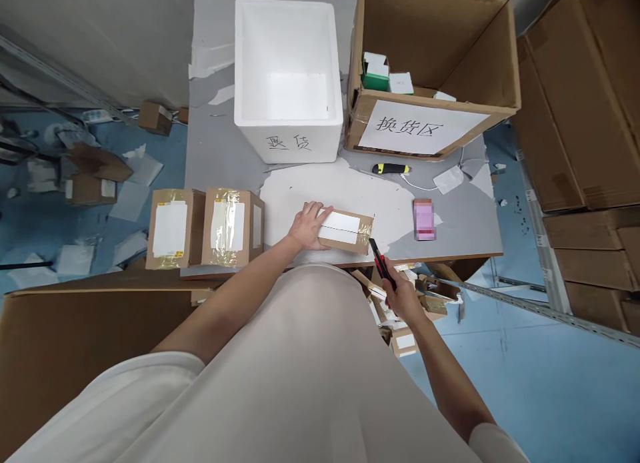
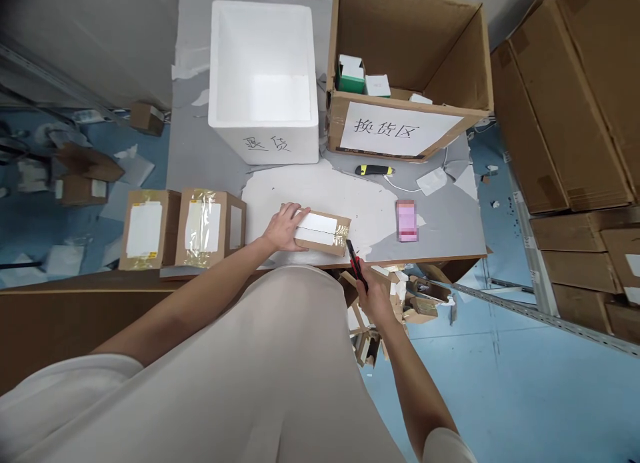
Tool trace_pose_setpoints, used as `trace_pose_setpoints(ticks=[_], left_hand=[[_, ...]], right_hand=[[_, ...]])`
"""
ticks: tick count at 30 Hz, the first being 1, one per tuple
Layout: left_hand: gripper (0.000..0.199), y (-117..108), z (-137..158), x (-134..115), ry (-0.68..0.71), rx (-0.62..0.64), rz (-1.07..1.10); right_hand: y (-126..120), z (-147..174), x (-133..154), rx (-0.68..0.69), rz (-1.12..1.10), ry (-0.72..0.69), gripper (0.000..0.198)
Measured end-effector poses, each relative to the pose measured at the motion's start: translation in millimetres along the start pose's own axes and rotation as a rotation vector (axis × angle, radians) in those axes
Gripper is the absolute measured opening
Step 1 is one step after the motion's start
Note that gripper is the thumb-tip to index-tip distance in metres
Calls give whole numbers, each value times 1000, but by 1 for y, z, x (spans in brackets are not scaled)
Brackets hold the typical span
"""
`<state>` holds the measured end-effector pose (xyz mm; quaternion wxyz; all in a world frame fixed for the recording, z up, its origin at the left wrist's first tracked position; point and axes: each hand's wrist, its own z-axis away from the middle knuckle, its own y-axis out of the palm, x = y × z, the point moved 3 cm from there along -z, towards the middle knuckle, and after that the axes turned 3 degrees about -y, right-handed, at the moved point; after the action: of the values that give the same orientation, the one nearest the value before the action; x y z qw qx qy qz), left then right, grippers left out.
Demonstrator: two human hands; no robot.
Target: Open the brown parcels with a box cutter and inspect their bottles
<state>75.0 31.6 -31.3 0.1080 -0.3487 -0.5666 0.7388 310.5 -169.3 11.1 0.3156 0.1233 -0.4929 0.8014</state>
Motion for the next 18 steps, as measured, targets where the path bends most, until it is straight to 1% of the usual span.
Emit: trace_pose_setpoints(ticks=[4,7,9,10,12,14,15,17,18], left_hand=[[115,0,0,1,12,-16,16],[115,1,0,0,5,-20,21],[115,2,2,-1,-25,-32,18],[115,2,3,-1,-63,-50,21],[114,1,6,1,-208,-121,40],[118,0,11,8,-420,-205,76],[122,0,14,12,-527,-227,97],[126,2,23,18,-687,-206,139],[125,4,29,20,-727,-169,157]], right_hand=[[11,8,4,18,-119,48,60],[15,12,7,10,-138,60,61],[12,14,6,-9,-149,85,60],[10,14,5,-26,-165,98,60],[3,12,1,-72,-217,118,61],[-2,2,-1,-124,-305,121,66],[-2,-6,1,-140,-371,115,70],[4,-29,12,-140,-532,81,73],[9,-42,20,-129,-614,54,71]])
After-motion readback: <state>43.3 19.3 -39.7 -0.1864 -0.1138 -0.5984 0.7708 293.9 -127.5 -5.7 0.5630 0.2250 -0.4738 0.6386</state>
